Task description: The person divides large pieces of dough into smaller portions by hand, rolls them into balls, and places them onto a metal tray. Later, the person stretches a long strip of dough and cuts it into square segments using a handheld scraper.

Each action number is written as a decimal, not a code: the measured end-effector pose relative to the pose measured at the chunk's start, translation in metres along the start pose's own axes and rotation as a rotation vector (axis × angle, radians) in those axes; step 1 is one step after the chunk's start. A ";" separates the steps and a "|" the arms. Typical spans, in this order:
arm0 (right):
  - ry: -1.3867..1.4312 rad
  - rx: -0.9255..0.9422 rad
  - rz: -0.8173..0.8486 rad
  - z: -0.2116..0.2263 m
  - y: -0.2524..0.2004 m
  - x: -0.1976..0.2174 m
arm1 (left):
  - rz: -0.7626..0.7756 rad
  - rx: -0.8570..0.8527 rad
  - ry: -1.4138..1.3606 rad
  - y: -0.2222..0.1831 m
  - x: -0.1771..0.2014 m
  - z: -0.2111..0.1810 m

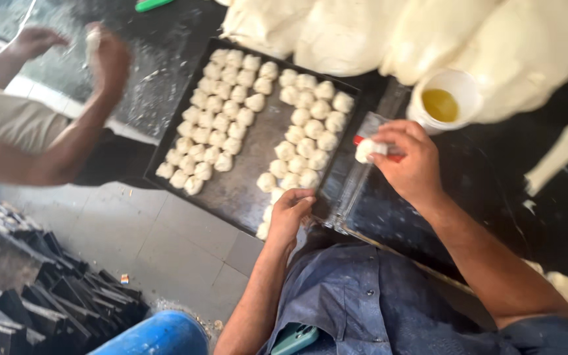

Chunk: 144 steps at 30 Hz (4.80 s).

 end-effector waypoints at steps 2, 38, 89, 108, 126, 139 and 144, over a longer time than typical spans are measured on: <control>0.103 0.033 0.056 0.025 0.030 -0.034 | -0.050 -0.073 -0.033 0.004 0.028 -0.006; -0.125 -0.338 0.060 -0.146 -0.202 0.122 | 0.828 -0.032 0.497 -0.029 -0.228 0.046; 0.034 -0.472 -0.368 -0.108 -0.175 0.136 | 0.866 0.064 0.274 0.007 -0.255 0.031; 1.165 -0.724 -0.203 -0.133 -0.160 0.054 | 0.892 -0.225 0.450 0.026 -0.226 -0.007; -0.082 -0.477 -0.295 -0.116 -0.163 0.118 | 0.814 -0.767 1.010 -0.026 -0.262 -0.004; -0.521 0.012 -0.263 -0.067 -0.156 0.086 | 0.882 0.060 0.261 0.052 -0.226 0.034; -0.587 0.294 -0.358 -0.053 -0.162 0.082 | 0.825 0.432 0.036 0.061 -0.219 0.011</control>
Point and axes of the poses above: each hand's wrist, its own y-axis towards the middle knuckle, its own x-axis out of the back of the hand, z = x × y, the point moved 3 cm from there along y, towards the middle knuckle, and after that the axes turned 10 degrees about -x, right-handed, at the moved point
